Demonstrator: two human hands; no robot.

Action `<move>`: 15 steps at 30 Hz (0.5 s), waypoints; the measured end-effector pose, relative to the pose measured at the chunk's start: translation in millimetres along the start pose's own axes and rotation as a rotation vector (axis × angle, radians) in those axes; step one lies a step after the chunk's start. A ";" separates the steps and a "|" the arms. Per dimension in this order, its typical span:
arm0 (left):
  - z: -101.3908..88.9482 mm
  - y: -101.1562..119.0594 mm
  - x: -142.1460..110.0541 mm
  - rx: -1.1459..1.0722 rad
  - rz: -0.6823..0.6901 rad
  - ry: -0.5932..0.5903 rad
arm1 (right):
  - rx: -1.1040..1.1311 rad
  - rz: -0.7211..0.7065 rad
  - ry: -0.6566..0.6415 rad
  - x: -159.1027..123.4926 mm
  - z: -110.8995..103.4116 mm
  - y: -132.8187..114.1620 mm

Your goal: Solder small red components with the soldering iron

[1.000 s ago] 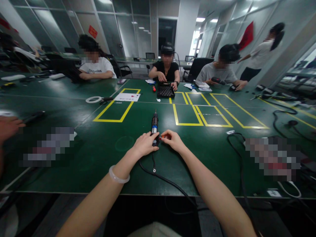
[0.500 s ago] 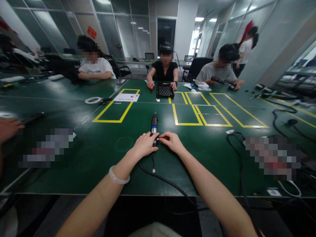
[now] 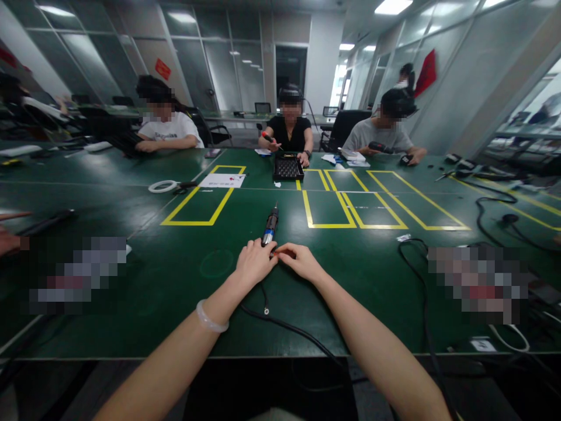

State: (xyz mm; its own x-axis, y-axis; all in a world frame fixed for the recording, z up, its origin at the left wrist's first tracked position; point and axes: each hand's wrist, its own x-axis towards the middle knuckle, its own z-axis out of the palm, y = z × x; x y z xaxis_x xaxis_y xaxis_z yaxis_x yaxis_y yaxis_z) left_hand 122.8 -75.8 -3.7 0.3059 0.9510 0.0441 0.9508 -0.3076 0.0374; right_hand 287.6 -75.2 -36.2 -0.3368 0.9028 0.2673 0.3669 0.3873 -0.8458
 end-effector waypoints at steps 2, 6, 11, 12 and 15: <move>-1.7 -4.8 -1.9 -0.007 0.009 0.004 | 0.012 -0.012 -0.011 0.1 1.1 0.6; -5.8 -19.8 -9.1 0.000 0.016 0.021 | 0.002 0.010 0.009 1.0 0.7 3.9; -8.8 -57.1 -20.2 0.031 0.005 0.018 | -0.006 0.015 0.009 1.3 0.4 6.8; -8.7 -66.6 -22.4 0.040 0.000 0.018 | -0.005 0.014 0.008 1.2 0.5 6.8; -8.0 -97.9 -28.9 0.072 -0.014 0.020 | 0.000 0.016 0.001 1.3 0.7 5.6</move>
State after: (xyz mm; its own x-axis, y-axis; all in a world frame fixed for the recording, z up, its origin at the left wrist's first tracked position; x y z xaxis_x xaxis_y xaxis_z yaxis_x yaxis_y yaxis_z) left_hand 20.5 -73.4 -0.7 0.2922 0.9542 0.0644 0.9563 -0.2906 -0.0339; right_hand 288.6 -72.0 -40.9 -0.3301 0.9090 0.2544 0.3725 0.3731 -0.8498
